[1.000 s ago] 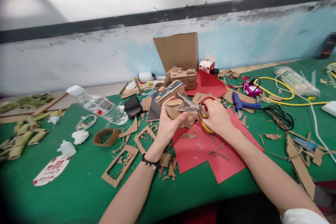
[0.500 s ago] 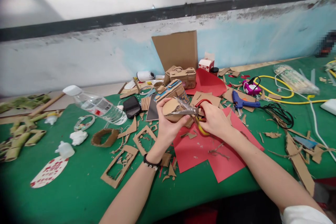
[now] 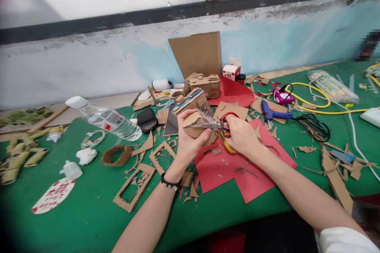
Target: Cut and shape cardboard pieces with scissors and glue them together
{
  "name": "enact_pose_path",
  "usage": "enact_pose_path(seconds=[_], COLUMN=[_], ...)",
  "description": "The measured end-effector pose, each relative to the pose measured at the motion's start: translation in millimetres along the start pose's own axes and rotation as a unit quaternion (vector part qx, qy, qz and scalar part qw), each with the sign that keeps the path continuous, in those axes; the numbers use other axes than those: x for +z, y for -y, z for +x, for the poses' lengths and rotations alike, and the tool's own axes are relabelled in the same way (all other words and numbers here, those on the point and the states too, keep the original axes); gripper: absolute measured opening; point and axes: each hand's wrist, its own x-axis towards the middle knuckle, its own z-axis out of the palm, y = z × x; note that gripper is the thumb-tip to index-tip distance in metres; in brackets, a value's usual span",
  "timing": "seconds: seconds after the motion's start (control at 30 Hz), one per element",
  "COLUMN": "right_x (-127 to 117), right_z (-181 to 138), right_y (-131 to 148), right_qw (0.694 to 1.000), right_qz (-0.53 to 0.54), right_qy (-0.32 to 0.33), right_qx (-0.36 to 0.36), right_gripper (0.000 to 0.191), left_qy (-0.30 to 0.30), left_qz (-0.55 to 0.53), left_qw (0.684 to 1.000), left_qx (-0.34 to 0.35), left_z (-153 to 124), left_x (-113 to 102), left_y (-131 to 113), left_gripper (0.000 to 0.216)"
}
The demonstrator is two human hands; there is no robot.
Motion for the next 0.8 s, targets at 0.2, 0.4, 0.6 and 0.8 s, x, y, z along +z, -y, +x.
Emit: enact_pose_path(seconds=[0.2, 0.4, 0.6, 0.8], right_x=[6, 8, 4, -6], right_z=[-3, -3, 2, 12], right_y=[6, 5, -6, -15], right_qw=[0.999, 0.995, 0.998, 0.997], right_qz=[-0.022, -0.065, -0.021, 0.051], right_qy=[0.027, 0.045, 0.043, 0.052], right_qx=[0.029, 0.053, 0.04, -0.022], right_gripper=[0.01, 0.019, 0.029, 0.027], left_qy=[-0.009, -0.014, 0.021, 0.13], left_qz=[0.012, -0.001, -0.026, -0.104], left_qw=[1.0, 1.0, 0.999, 0.978], left_qx=[-0.001, -0.017, -0.043, -0.126], left_z=[1, 0, 1, 5], left_x=[0, 1, -3, -17], left_y=[0, 0, 4, 6], left_gripper=[0.072, 0.071, 0.074, 0.076])
